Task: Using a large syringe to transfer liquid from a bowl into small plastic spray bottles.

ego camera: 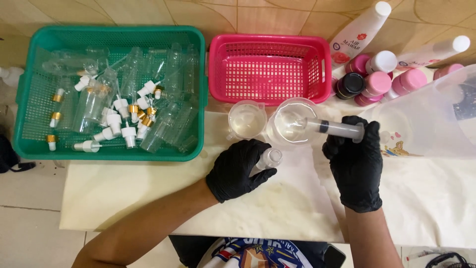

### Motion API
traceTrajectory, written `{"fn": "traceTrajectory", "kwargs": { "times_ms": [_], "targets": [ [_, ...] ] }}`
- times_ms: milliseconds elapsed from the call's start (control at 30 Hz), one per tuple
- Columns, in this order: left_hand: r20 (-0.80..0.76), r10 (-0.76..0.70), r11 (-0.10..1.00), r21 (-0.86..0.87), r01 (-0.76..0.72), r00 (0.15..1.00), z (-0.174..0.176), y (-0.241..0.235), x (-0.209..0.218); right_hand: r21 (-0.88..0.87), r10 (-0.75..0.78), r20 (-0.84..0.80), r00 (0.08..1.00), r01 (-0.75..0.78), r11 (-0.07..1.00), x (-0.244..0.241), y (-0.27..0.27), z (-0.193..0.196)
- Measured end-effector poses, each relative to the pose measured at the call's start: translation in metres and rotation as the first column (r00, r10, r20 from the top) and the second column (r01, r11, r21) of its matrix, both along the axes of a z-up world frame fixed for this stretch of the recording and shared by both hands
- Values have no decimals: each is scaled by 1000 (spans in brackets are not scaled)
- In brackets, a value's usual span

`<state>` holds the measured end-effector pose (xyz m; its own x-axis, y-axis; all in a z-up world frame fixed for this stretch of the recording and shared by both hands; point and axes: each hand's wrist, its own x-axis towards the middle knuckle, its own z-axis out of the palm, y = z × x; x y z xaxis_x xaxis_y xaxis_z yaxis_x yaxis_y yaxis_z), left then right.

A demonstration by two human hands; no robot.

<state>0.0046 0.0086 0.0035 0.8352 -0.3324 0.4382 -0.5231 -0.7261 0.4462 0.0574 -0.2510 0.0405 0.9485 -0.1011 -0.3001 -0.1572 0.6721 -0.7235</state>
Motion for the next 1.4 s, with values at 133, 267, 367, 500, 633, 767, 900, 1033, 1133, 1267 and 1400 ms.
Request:
{"fn": "traceTrajectory", "kwargs": {
  "times_ms": [133,267,367,500,633,767,900,1033,1133,1267,1400],
  "targets": [
    [-8,-7,1000,-1,7,1000,0,0,0,-103,-15,-9,1000,14,995,-3,1,3],
    [-39,-16,1000,-12,16,999,5,2,2,-187,-127,45,991,133,973,-10,1,5],
    [-33,-21,1000,2,21,999,6,3,0,-170,-122,61,991,130,977,-7,0,-3],
    [-32,-34,999,2,34,999,5,2,1,-141,-107,45,993,112,984,-7,4,6],
    [-83,-57,997,-59,52,995,14,3,1,-173,-171,109,979,188,967,-12,10,17],
    [-108,-58,994,-103,47,992,15,1,1,-353,-240,199,950,298,887,-18,17,30],
    [-74,-32,999,9,33,997,14,2,1,-484,-151,208,966,236,843,-15,12,21],
    [-66,-9,1000,22,10,998,11,1,1,-614,-34,176,984,136,778,-10,1,6],
    [-58,-4,1000,23,5,998,10,1,2,-479,-59,133,989,116,870,-6,-4,2],
    [-40,4,1000,23,-3,999,9,0,2,-212,-91,33,995,96,973,-4,-9,-2],
    [-64,-3,1000,-18,2,998,15,1,1,-20,-96,-40,995,95,995,-5,-8,1]
  ]
}}
